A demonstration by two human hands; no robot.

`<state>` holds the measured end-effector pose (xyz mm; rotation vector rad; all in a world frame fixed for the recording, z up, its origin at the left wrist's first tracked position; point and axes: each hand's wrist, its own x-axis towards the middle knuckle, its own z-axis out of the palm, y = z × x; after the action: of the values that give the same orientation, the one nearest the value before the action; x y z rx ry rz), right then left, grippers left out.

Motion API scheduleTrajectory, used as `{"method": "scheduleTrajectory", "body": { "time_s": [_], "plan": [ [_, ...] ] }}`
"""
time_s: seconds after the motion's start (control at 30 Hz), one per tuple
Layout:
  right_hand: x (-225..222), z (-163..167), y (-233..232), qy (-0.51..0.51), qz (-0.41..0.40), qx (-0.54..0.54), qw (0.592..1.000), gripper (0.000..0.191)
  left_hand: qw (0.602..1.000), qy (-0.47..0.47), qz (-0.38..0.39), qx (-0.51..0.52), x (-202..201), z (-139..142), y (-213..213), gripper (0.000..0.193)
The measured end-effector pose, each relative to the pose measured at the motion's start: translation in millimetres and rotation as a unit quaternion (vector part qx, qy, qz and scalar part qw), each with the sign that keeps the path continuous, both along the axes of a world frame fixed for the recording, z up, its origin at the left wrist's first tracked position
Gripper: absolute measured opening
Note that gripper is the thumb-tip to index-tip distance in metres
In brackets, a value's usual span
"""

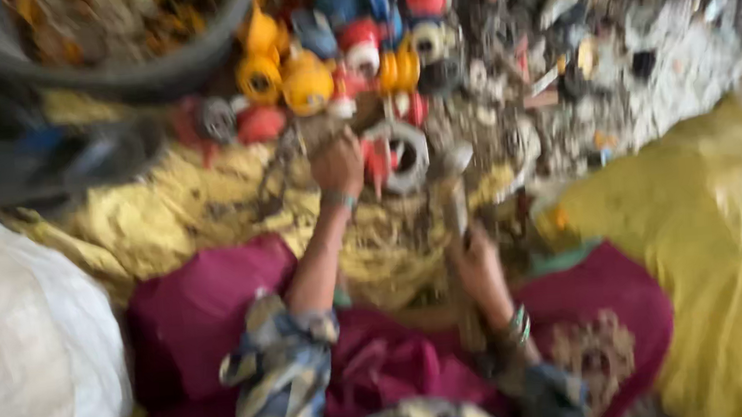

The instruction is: The person sits on the ground and uses a hammer to strike a red plastic component held in a metal fixture. They repeatedly hit the object, then inspect it by hand and continue striking it.

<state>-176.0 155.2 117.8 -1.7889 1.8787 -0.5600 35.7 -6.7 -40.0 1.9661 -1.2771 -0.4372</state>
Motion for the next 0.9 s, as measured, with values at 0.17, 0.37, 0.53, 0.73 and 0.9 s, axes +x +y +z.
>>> {"method": "scheduleTrajectory", "body": {
  "time_s": [0.17,0.37,0.53,0.73,0.9],
  "plan": [
    [-1,87,11,-0.188,-0.067,-0.063,0.978,0.023,0.999,-0.008,-0.049,-0.006,-10,11,7,0.047],
    [1,98,3,-0.233,0.006,-0.256,0.938,0.022,0.999,-0.021,-0.041,-0.001,-7,15,10,0.050],
    [33,6,-10,-0.021,0.053,-0.003,0.998,0.027,0.998,0.012,-0.054,0.024,-10,13,8,0.051],
    [1,23,11,-0.161,-0.115,0.113,0.974,0.033,0.999,0.002,-0.047,-0.020,-10,19,11,0.047],
    [-36,103,-6,-0.587,0.138,-0.162,0.781,0.043,0.997,0.019,-0.069,0.021,-6,24,13,0.050]
  ]
}}
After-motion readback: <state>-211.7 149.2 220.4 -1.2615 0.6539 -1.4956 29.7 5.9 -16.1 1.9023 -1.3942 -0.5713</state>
